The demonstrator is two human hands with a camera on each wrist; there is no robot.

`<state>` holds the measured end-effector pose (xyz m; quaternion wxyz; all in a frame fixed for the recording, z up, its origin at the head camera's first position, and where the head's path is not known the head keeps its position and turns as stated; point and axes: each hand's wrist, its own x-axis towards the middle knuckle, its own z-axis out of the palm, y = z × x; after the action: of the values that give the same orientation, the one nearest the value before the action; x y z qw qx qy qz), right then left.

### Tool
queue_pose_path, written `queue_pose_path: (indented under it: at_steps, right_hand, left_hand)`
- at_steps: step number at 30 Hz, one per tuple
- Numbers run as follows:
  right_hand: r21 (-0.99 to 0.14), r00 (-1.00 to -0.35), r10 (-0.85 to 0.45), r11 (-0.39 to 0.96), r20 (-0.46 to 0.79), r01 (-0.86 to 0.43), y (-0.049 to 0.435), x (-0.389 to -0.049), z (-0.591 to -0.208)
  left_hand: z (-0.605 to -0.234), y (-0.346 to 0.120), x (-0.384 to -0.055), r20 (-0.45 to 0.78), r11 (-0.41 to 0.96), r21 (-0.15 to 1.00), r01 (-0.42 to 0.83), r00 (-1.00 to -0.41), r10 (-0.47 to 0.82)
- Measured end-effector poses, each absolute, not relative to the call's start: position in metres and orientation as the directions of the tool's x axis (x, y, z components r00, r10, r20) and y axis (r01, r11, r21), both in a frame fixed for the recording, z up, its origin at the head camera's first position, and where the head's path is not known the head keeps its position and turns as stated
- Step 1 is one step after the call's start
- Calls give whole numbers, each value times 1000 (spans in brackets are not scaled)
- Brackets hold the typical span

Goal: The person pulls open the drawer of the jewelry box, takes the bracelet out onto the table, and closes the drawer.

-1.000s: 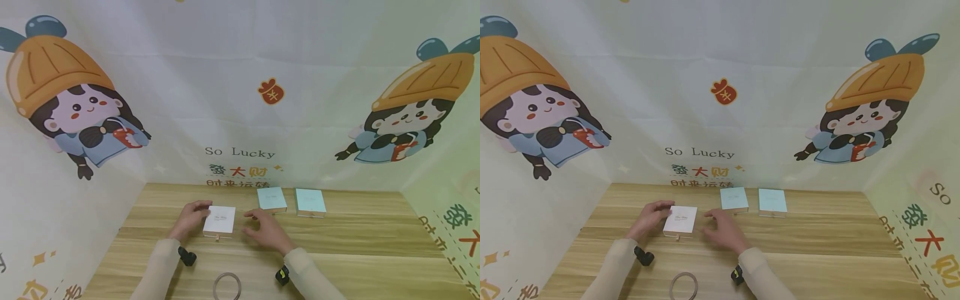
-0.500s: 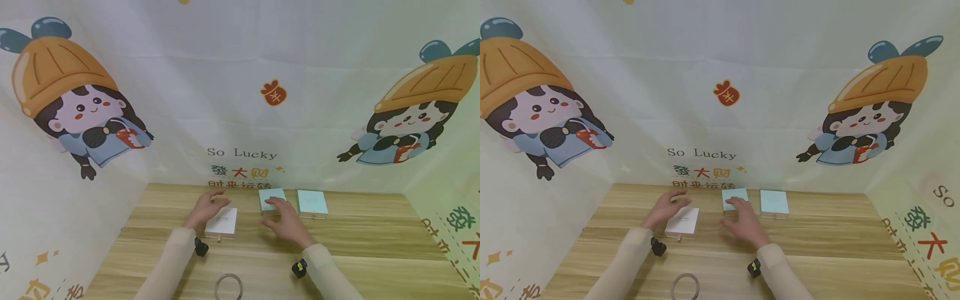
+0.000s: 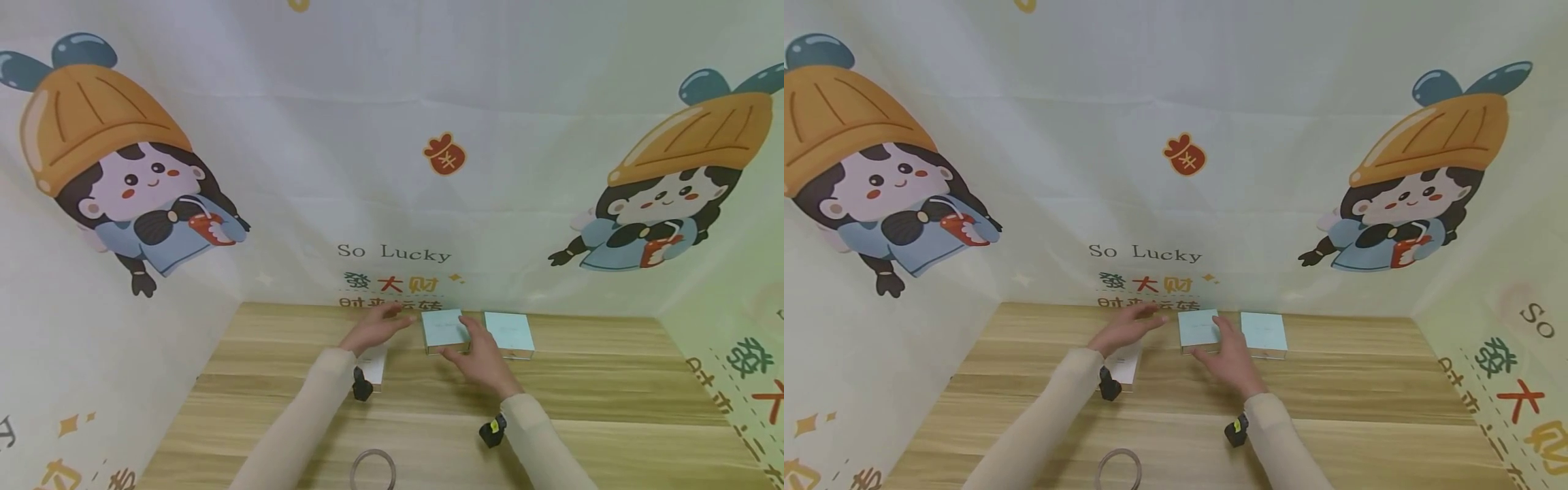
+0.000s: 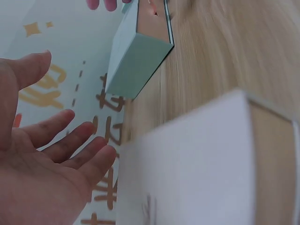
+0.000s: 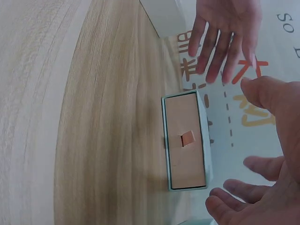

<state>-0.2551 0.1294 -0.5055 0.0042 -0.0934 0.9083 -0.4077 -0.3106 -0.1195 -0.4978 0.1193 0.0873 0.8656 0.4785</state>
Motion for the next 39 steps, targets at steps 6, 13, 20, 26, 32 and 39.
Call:
queue_pose_path:
  at_steps: [6, 13, 20, 26, 32, 39]
  right_hand:
    - [-764, -989, -133, 632, 57, -129, 129, -260, -512]
    - [-746, -993, -112, 658, 37, -102, 127, -264, -513]
    - [-696, -993, -83, 709, 78, -114, 121, -270, -518]
    - [-678, -996, -50, 730, 80, -91, 119, -273, -517]
    - [-656, -997, -28, 752, 73, -70, 120, -274, -516]
    - [-645, -997, -8, 763, 78, -56, 122, -275, -516]
  left_hand:
    - [-500, -99, -325, -155, 544, 839, 28, -945, 287]
    - [-501, -84, -335, -153, 540, 841, 34, -943, 297]
    - [-506, -78, -337, -161, 528, 849, 3, -951, 264]
    - [-513, -75, -341, -141, 538, 843, 12, -960, 242]
    - [-514, -72, -339, -108, 547, 837, 39, -966, 233]
    - [-514, -68, -338, -89, 539, 841, 51, -969, 230]
